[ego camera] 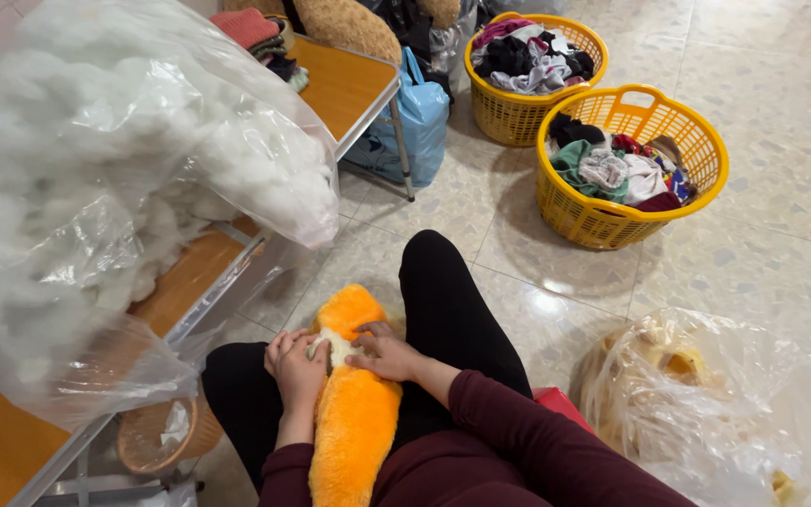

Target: The person sits on the floor and stuffs white cotton filling into an orange plush toy. They repeatedly pull cotton from a nearby bag and push it into the opening of the toy, adjusting the fabric to distribute the filling.

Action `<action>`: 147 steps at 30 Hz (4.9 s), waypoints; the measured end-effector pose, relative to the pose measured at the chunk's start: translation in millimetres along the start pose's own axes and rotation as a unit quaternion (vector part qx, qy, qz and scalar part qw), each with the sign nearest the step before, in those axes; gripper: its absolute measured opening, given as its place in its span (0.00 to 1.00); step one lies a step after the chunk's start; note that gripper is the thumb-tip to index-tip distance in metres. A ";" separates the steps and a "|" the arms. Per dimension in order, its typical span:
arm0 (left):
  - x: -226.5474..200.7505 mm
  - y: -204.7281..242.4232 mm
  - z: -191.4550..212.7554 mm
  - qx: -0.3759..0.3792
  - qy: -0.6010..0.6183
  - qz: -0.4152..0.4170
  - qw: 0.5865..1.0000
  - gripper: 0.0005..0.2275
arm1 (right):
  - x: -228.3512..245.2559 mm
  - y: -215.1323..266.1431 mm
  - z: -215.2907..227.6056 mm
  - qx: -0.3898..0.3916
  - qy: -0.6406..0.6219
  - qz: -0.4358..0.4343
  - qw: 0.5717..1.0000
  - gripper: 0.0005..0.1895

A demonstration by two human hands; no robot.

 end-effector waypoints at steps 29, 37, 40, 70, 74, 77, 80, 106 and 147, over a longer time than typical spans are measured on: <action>-1.1 0.3 -0.1 0.024 -0.040 0.022 0.999 0.11 | -9.7 -4.3 -4.6 -0.006 0.035 0.025 0.999 0.30; 1.8 2.1 -5.5 0.008 -0.030 0.005 0.999 0.11 | -11.9 -3.8 -6.0 -0.008 0.034 0.024 0.999 0.29; -0.7 -3.5 -6.4 0.014 -0.040 0.014 0.999 0.11 | -6.8 -10.5 2.2 -0.011 0.030 0.032 0.999 0.29; -30.5 -5.2 27.0 0.098 -0.243 0.001 0.965 0.16 | -2.6 -2.4 1.4 -0.046 0.016 0.035 0.998 0.16; -41.9 -7.0 41.9 0.159 -0.305 0.024 0.939 0.15 | -1.6 -0.7 1.9 -0.052 0.020 0.038 0.998 0.13; -43.2 -8.3 41.7 0.147 -0.269 -0.013 0.952 0.15 | 1.8 -0.9 3.2 -0.059 0.019 0.041 0.997 0.13; -42.6 -6.1 33.3 0.099 -0.193 -0.035 0.976 0.14 | 8.9 1.1 5.6 -0.070 -0.014 0.029 0.997 0.16; -40.6 -5.0 29.8 0.076 -0.146 -0.076 0.984 0.06 | -33.1 -23.0 -6.5 -0.106 0.135 -0.029 0.985 0.25; -17.7 -202.8 -1.4 -0.168 0.282 0.242 0.913 0.23 | -17.0 -22.2 -0.9 -0.148 -0.022 0.018 0.989 0.15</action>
Point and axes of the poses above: each hand's wrist, its own y-axis away from the middle knuckle, its own z-axis out of the back of the hand, x = y × z, the point moved 2 cm from there along -y, towards the middle knuckle, and after that the axes turned 7 degrees about -y, right-handed, at the moved point
